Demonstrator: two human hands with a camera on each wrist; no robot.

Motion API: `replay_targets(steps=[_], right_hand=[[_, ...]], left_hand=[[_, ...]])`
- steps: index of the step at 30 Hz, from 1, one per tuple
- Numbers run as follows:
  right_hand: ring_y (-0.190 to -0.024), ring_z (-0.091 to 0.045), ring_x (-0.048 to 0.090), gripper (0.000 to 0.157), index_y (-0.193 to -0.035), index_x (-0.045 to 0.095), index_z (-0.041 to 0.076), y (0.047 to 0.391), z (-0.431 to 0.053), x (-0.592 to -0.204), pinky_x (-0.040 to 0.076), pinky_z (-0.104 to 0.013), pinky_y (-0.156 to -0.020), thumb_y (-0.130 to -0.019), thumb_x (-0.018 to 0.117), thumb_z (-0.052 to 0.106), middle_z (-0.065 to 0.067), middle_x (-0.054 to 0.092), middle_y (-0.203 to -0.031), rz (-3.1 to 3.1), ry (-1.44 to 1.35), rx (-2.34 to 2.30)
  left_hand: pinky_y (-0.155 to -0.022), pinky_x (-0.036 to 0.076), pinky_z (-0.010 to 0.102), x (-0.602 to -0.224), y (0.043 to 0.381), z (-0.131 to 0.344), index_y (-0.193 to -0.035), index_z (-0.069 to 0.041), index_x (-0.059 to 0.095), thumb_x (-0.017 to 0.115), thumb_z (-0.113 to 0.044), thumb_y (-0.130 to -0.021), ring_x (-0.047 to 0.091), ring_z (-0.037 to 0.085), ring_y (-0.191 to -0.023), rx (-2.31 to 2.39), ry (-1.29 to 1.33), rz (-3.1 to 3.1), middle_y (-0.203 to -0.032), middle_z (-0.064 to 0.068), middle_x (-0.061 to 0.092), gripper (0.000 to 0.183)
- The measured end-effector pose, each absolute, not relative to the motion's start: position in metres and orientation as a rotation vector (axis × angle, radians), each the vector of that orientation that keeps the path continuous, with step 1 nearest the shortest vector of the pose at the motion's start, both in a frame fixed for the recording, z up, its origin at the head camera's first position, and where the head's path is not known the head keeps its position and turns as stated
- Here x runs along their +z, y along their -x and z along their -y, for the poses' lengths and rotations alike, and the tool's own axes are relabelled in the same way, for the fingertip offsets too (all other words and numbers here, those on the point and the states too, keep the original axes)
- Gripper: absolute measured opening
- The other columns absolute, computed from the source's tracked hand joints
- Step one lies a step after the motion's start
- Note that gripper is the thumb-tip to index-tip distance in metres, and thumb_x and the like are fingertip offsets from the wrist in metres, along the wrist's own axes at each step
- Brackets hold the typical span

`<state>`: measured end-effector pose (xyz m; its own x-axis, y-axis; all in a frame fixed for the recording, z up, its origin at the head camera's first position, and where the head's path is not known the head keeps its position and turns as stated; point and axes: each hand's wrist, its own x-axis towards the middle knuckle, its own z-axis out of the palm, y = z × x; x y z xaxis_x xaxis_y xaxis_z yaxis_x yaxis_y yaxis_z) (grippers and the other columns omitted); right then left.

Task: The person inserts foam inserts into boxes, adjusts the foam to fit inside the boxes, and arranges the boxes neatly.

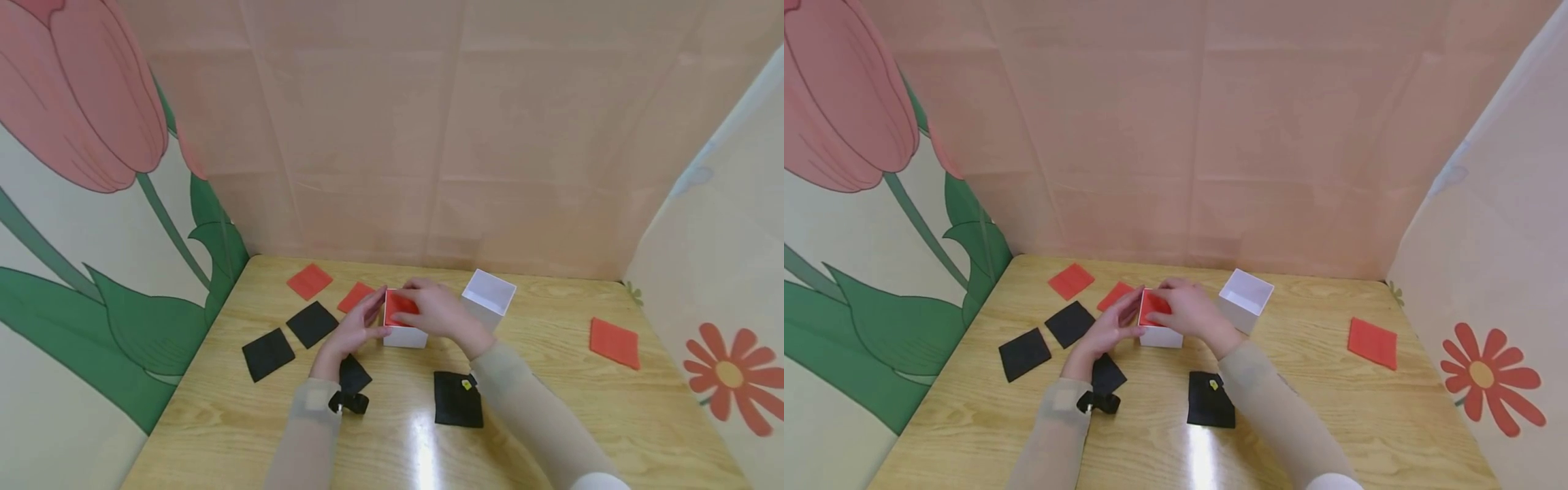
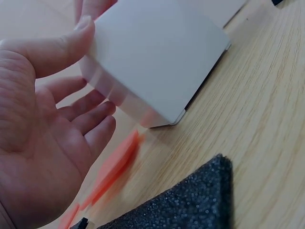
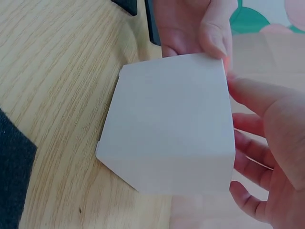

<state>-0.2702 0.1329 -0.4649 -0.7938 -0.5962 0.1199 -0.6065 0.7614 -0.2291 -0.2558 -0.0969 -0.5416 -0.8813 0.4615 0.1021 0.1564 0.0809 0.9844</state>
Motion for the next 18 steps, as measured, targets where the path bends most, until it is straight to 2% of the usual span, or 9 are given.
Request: replay_targets(steps=[4, 12, 18], right_hand=[[-0.103, -0.024, 0.067, 0.053, -0.136, 0.075, 0.015, 0.2702, -0.1307, -0.4637, 0.059, -0.043, -0.092, -0.094, 0.083, 0.046, -0.006, 0.069, -0.125, 2.904, -1.003, 0.367], [-0.11, -0.025, 0.066, 0.058, -0.141, 0.073, 0.017, 0.2717, -0.1281, -0.4655, 0.058, -0.048, -0.094, -0.093, 0.084, 0.047, -0.007, 0.068, -0.131, 2.932, -0.978, 0.292], [-0.109, -0.026, 0.066, 0.057, -0.139, 0.074, 0.019, 0.2713, -0.1251, -0.4662, 0.058, -0.05, -0.093, -0.091, 0.085, 0.047, -0.007, 0.069, -0.129, 2.928, -0.96, 0.247]], left_hand=[[-0.128, 0.025, 0.046, -0.5412, 0.2565, 0.0966, -0.171, -0.012, 0.026, 0.079, -0.007, -0.097, 0.026, 0.026, -0.161, 1.879, -0.631, -2.12, -0.175, 0.004, 0.029, 0.092], [-0.128, 0.026, 0.045, -0.5399, 0.2563, 0.0966, -0.171, -0.016, 0.028, 0.08, -0.008, -0.096, 0.027, 0.026, -0.161, 1.88, -0.61, -2.12, -0.175, 0.004, 0.03, 0.092], [-0.127, 0.027, 0.046, -0.5427, 0.256, 0.0962, -0.171, -0.016, 0.03, 0.081, -0.008, -0.096, 0.029, 0.027, -0.16, 1.882, -0.601, -2.134, -0.174, 0.004, 0.032, 0.091]])
